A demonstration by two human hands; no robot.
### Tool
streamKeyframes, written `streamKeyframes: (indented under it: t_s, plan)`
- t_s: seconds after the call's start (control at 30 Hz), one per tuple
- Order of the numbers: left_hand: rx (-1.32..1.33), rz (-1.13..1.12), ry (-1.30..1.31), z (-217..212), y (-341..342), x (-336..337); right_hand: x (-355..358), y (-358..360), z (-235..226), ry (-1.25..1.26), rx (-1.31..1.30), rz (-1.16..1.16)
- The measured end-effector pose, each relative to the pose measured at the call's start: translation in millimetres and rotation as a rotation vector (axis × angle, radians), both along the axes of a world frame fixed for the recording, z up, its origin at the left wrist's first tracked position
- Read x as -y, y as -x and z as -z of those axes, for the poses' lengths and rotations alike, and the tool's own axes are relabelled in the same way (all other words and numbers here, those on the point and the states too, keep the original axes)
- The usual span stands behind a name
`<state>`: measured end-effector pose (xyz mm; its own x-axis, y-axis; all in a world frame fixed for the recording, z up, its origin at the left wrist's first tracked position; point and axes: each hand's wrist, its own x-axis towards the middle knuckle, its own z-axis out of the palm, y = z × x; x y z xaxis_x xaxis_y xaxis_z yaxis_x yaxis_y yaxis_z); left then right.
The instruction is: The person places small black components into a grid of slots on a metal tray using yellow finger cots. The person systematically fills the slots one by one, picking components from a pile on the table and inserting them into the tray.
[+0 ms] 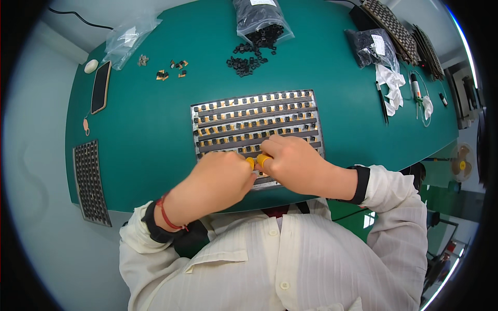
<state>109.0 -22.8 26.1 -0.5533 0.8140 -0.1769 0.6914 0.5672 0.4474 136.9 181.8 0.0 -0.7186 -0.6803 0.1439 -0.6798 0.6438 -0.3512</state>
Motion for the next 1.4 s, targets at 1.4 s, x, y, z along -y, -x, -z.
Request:
streamKeyframes:
  t_s: [1.4]
  plan:
    - [-0.292,-0.294,-0.283,39.7,130.2,-18.0,-26.3,158.0,-10.6,0.119,0.167,0.314]
